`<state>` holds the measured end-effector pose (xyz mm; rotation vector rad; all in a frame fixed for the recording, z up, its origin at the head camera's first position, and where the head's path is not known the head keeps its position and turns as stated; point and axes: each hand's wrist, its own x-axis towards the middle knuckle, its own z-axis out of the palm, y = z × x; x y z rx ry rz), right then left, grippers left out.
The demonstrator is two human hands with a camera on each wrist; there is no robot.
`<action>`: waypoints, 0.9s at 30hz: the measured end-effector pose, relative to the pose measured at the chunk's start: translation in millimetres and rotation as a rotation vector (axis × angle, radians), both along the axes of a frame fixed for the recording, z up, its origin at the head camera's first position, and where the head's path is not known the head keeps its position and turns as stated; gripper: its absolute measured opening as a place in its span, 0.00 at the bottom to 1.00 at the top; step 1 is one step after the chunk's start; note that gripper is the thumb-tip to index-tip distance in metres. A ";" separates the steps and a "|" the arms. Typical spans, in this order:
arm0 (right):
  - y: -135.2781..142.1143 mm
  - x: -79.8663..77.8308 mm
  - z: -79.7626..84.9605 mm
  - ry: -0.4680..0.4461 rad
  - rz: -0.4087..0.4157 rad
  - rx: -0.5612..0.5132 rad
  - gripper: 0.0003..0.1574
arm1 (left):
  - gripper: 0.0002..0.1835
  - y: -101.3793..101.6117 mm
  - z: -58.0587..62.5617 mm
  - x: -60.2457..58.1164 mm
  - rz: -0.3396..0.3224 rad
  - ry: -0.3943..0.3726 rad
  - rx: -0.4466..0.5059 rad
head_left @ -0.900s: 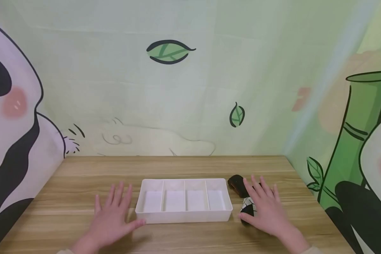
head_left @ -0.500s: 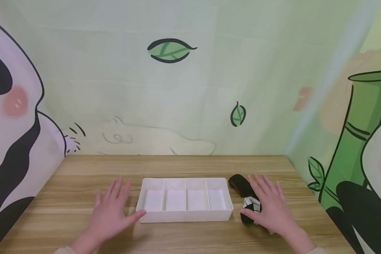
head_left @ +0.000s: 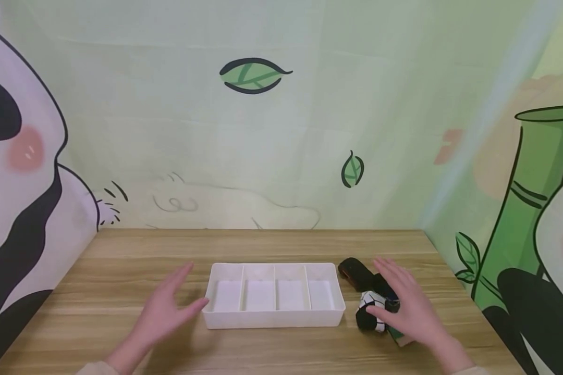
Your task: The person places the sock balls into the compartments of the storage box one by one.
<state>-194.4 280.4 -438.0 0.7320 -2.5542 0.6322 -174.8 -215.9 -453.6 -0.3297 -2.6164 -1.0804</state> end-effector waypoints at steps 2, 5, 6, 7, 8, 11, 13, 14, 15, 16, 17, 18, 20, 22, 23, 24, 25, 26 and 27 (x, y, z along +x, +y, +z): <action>3.6 -0.2 -0.1 -0.012 0.008 -0.014 0.62 | 0.44 0.3 0.4 -0.3 -0.022 -0.038 0.088; 8.8 0.0 0.0 -0.035 0.032 -0.037 0.61 | 0.43 0.8 0.2 -0.4 -0.052 -0.092 0.200; 10.4 0.2 0.1 -0.042 0.041 -0.043 0.61 | 0.43 1.1 0.0 -0.5 -0.060 -0.108 0.225; 11.9 0.2 0.1 -0.046 0.050 -0.047 0.61 | 0.43 1.3 -0.3 -0.8 -0.069 -0.119 0.246; 13.3 0.2 -0.1 -0.046 0.060 -0.049 0.60 | 0.43 1.7 -0.7 -0.9 -0.074 -0.131 0.260; 16.9 0.1 -1.9 -0.036 0.075 -0.040 0.60 | 0.43 2.8 -2.3 -2.1 -0.084 -0.179 0.302; 18.0 0.4 -3.7 -0.026 0.086 -0.033 0.60 | 0.43 3.3 -4.4 -3.6 -0.088 -0.206 0.320; 18.5 0.8 -4.9 -0.028 0.089 -0.028 0.59 | 0.43 3.4 -5.5 -4.5 -0.089 -0.221 0.329; 18.7 1.1 -6.2 -0.033 0.091 -0.025 0.59 | 0.42 3.2 -6.8 -5.6 -0.091 -0.233 0.337; 19.0 1.3 -7.7 -0.038 0.094 -0.023 0.59 | 0.42 2.9 -8.1 -6.7 -0.091 -0.242 0.339; 19.1 1.6 -9.0 -0.040 0.096 -0.018 0.59 | 0.42 2.6 -9.4 -7.9 -0.091 -0.247 0.336; 19.4 1.7 -10.3 -0.043 0.098 -0.013 0.59 | 0.41 2.3 -10.4 -8.7 -0.090 -0.250 0.334; 21.0 1.5 -13.7 -0.044 0.104 -0.005 0.60 | 0.41 1.7 -11.9 -10.3 -0.092 -0.255 0.328; 23.8 1.2 -17.0 -0.037 0.105 0.005 0.60 | 0.40 1.3 -12.5 -11.5 -0.096 -0.259 0.325; 25.7 1.2 -18.6 -0.036 0.102 0.011 0.60 | 0.40 1.2 -12.5 -11.9 -0.101 -0.262 0.323; 27.9 1.2 -20.2 -0.042 0.100 0.011 0.60 | 0.40 1.1 -12.5 -12.3 -0.105 -0.268 0.331; 30.2 1.6 -21.6 -0.051 0.094 0.009 0.61 | 0.40 0.9 -12.6 -12.7 -0.113 -0.273 0.337; 32.8 2.0 -22.5 -0.063 0.085 0.011 0.61 | 0.40 0.8 -12.7 -12.8 -0.118 -0.270 0.341; 35.2 2.6 -23.1 -0.077 0.075 0.014 0.60 | 0.40 0.6 -12.8 -13.2 -0.125 -0.277 0.351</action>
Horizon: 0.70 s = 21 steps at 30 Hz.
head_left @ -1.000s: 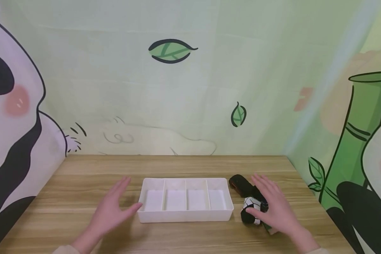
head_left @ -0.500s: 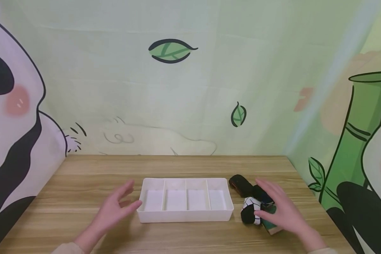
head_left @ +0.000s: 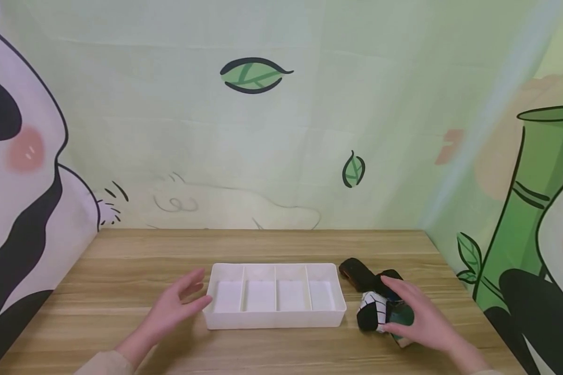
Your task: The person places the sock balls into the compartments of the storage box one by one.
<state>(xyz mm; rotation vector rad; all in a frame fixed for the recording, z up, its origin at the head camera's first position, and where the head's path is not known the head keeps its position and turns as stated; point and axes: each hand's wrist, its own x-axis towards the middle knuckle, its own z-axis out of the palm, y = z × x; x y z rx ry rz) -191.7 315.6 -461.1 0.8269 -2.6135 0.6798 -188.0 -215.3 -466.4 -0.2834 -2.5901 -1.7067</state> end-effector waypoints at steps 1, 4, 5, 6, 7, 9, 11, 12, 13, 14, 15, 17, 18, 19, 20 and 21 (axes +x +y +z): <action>2.5 0.6 -0.5 -0.017 -0.008 -0.003 0.60 | 0.40 -0.2 -0.2 -0.4 -0.006 -0.004 0.012; 9.5 3.3 -0.7 -0.063 -0.018 -0.015 0.60 | 0.40 -1.3 -1.3 -2.0 -0.025 -0.024 0.048; 11.6 4.5 -0.9 -0.074 -0.024 -0.019 0.60 | 0.39 -1.5 -1.9 -2.6 -0.030 -0.032 0.060; 13.5 5.8 -1.2 -0.088 -0.029 -0.028 0.60 | 0.39 -1.7 -2.6 -3.5 -0.035 -0.045 0.073; 15.3 7.4 -1.7 -0.098 -0.036 -0.036 0.61 | 0.39 -1.8 -3.3 -4.0 -0.040 -0.050 0.080; 18.6 10.8 -2.7 -0.116 -0.056 -0.050 0.61 | 0.39 -1.5 -5.2 -5.0 -0.051 -0.059 0.092; 21.7 14.4 -3.8 -0.130 -0.078 -0.068 0.62 | 0.38 -0.7 -7.1 -5.7 -0.070 -0.060 0.112; 23.1 16.2 -4.1 -0.139 -0.087 -0.076 0.63 | 0.38 -0.2 -7.9 -5.9 -0.078 -0.058 0.118; 24.3 18.1 -4.5 -0.145 -0.100 -0.079 0.63 | 0.38 0.2 -8.7 -6.0 -0.087 -0.055 0.123; 25.3 19.8 -4.9 -0.152 -0.111 -0.082 0.64 | 0.37 0.7 -9.4 -6.2 -0.097 -0.051 0.128; 26.1 21.5 -5.2 -0.162 -0.122 -0.086 0.64 | 0.37 1.0 -10.0 -6.3 -0.104 -0.047 0.134; 27.5 25.3 -5.9 -0.176 -0.140 -0.088 0.65 | 0.36 1.2 -11.1 -6.6 -0.111 -0.037 0.137; 28.1 27.2 -6.3 -0.183 -0.150 -0.088 0.66 | 0.36 1.1 -11.6 -6.7 -0.114 -0.033 0.136; 28.6 28.9 -7.0 -0.186 -0.158 -0.089 0.66 | 0.36 0.9 -12.0 -6.8 -0.118 -0.030 0.135; 29.3 30.6 -7.5 -0.190 -0.164 -0.093 0.66 | 0.36 0.7 -12.2 -6.9 -0.122 -0.027 0.134; 29.9 32.1 -7.9 -0.191 -0.170 -0.094 0.67 | 0.36 0.5 -12.6 -7.1 -0.128 -0.024 0.135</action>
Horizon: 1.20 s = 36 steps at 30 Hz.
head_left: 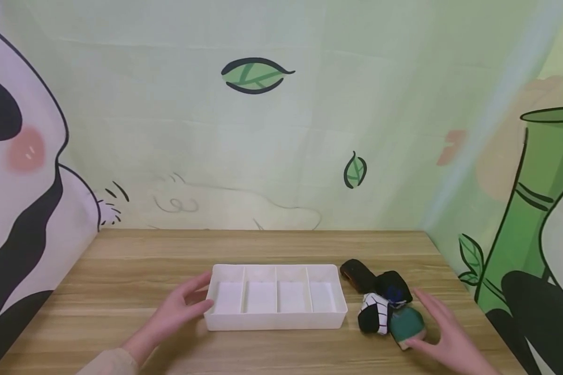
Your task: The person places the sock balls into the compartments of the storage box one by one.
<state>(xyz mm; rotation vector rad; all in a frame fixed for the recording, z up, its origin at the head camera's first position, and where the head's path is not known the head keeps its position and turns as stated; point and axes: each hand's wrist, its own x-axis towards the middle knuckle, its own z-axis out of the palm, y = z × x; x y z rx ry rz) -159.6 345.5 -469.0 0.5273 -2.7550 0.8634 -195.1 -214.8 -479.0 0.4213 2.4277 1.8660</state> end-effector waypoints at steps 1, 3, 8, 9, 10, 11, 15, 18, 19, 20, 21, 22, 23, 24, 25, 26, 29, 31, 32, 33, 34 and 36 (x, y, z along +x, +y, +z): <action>0.5 1.6 -0.7 0.000 -0.005 0.001 0.68 | 0.37 -0.1 -0.4 0.0 -0.006 0.003 0.001; 1.3 4.0 -2.5 0.005 -0.012 0.003 0.69 | 0.37 -0.3 -1.2 -0.2 -0.016 0.011 -0.001; 1.1 8.3 -9.0 -0.030 -0.059 0.014 0.71 | 0.37 0.0 -2.1 -1.3 -0.031 0.015 0.009; 0.7 8.8 -10.2 -0.051 -0.074 0.013 0.71 | 0.37 -0.1 -2.1 -1.6 -0.033 0.013 0.012; 0.3 9.3 -11.4 -0.075 -0.089 0.015 0.72 | 0.37 -0.1 -2.0 -1.8 -0.034 0.010 0.013; -0.3 9.6 -12.3 -0.104 -0.104 0.014 0.72 | 0.36 -0.2 -2.2 -1.9 -0.036 0.004 0.017; -2.8 10.2 -16.2 -0.176 -0.140 0.008 0.74 | 0.36 -0.8 -2.8 -2.6 -0.044 -0.010 0.027; -3.9 10.2 -19.1 -0.199 -0.155 0.006 0.74 | 0.37 -1.2 -2.6 -2.6 -0.057 -0.017 0.035; -4.1 10.0 -19.8 -0.210 -0.160 0.008 0.74 | 0.37 -1.3 -2.7 -2.7 -0.064 -0.019 0.038; -4.3 9.8 -20.3 -0.223 -0.165 0.009 0.74 | 0.37 -1.7 -2.8 -3.0 -0.071 -0.021 0.042; -4.4 9.5 -21.0 -0.232 -0.169 0.010 0.74 | 0.38 -2.1 -2.9 -3.1 -0.078 -0.021 0.043; -4.3 9.4 -21.8 -0.244 -0.172 0.014 0.74 | 0.38 -2.5 -3.1 -3.1 -0.085 -0.024 0.043; -4.1 9.2 -22.5 -0.255 -0.176 0.017 0.74 | 0.38 -2.9 -3.5 -3.3 -0.093 -0.029 0.046; -4.1 9.1 -22.8 -0.266 -0.180 0.019 0.74 | 0.39 -3.3 -3.9 -3.5 -0.099 -0.032 0.048; -4.0 8.6 -23.0 -0.278 -0.184 0.019 0.74 | 0.39 -3.8 -4.3 -3.8 -0.104 -0.033 0.049; -3.9 8.4 -23.1 -0.287 -0.190 0.019 0.74 | 0.38 -4.3 -4.5 -4.0 -0.109 -0.038 0.051; -3.5 7.3 -22.7 -0.323 -0.209 0.016 0.74 | 0.38 -5.4 -5.6 -5.0 -0.119 -0.049 0.059; -3.4 6.2 -22.5 -0.343 -0.220 0.013 0.74 | 0.38 -5.9 -6.1 -5.7 -0.124 -0.054 0.061; -3.5 6.0 -22.6 -0.352 -0.227 0.009 0.75 | 0.38 -6.1 -6.3 -6.0 -0.127 -0.055 0.060; -3.6 5.5 -23.0 -0.354 -0.230 0.006 0.75 | 0.38 -6.3 -6.4 -6.1 -0.130 -0.055 0.057; -4.0 5.2 -23.5 -0.356 -0.235 0.002 0.75 | 0.38 -6.5 -6.5 -6.3 -0.133 -0.055 0.055; -5.0 4.0 -24.7 -0.359 -0.244 -0.002 0.77 | 0.38 -6.9 -6.4 -6.6 -0.139 -0.056 0.050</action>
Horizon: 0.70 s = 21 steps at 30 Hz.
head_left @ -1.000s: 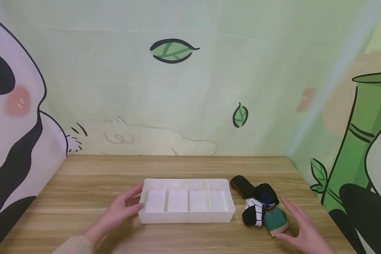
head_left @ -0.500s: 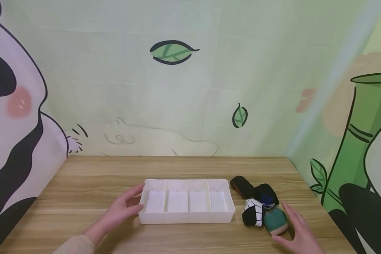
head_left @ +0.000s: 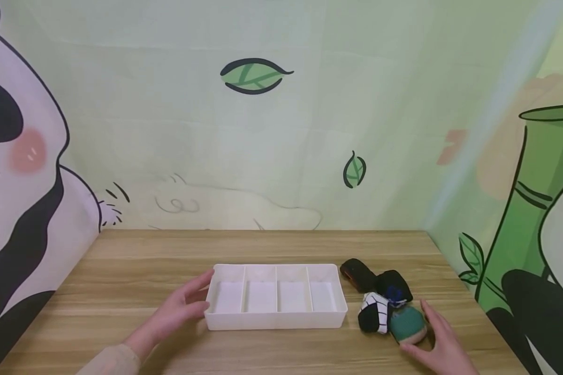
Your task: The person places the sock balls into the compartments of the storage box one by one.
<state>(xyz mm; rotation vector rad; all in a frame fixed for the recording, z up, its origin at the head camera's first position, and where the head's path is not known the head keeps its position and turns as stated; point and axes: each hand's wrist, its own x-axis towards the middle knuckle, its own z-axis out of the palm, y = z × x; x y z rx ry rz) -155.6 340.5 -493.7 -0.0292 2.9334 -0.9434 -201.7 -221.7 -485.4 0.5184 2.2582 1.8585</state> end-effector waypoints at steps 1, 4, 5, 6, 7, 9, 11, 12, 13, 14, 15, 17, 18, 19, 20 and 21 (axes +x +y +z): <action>-0.8 -0.3 -0.8 0.002 -0.006 -0.004 0.78 | 0.38 -0.3 0.1 -0.1 -0.002 -0.001 -0.002; -3.7 -1.7 -3.1 0.001 -0.013 -0.005 0.78 | 0.38 -0.7 0.9 0.1 -0.007 -0.005 -0.011; -4.8 -1.9 -3.7 0.004 -0.016 -0.003 0.79 | 0.38 -0.6 1.3 0.3 -0.006 -0.007 -0.016; -6.1 -2.2 -4.2 0.001 -0.019 -0.003 0.79 | 0.38 -0.4 1.8 0.4 -0.007 -0.008 -0.019; -7.3 -2.5 -4.6 -0.001 -0.023 -0.002 0.79 | 0.38 0.0 2.3 0.6 -0.008 -0.010 -0.021; -9.7 -2.8 -5.0 -0.008 -0.033 -0.001 0.79 | 0.38 0.7 3.3 0.9 -0.010 -0.012 -0.019; -11.8 -3.3 -5.1 -0.009 -0.043 0.003 0.79 | 0.38 1.5 4.2 1.1 -0.012 -0.015 -0.016; -12.7 -3.8 -5.1 -0.011 -0.048 0.006 0.79 | 0.38 1.7 4.4 1.2 -0.013 -0.015 -0.014; -13.5 -3.8 -5.1 -0.009 -0.052 0.008 0.79 | 0.38 1.8 4.5 1.2 -0.012 -0.015 -0.013; -14.1 -4.0 -5.2 -0.008 -0.054 0.012 0.79 | 0.38 1.8 4.6 1.4 -0.013 -0.013 -0.013; -14.7 -4.3 -5.3 -0.004 -0.057 0.018 0.79 | 0.38 1.7 4.4 1.4 -0.010 -0.014 -0.014; -15.8 -4.8 -5.5 0.001 -0.059 0.027 0.78 | 0.38 1.5 3.9 1.4 -0.008 -0.013 -0.012; -16.2 -4.7 -5.5 0.006 -0.060 0.031 0.78 | 0.38 1.4 3.4 1.3 -0.009 -0.011 -0.014; -16.4 -4.8 -5.6 0.010 -0.060 0.036 0.77 | 0.38 1.3 3.0 1.1 -0.009 -0.011 -0.015; -16.4 -5.0 -5.7 0.022 -0.059 0.042 0.76 | 0.38 1.3 2.7 1.0 -0.010 -0.011 -0.013; -16.4 -5.3 -5.9 0.031 -0.059 0.047 0.75 | 0.38 1.3 2.3 0.7 -0.008 -0.013 -0.011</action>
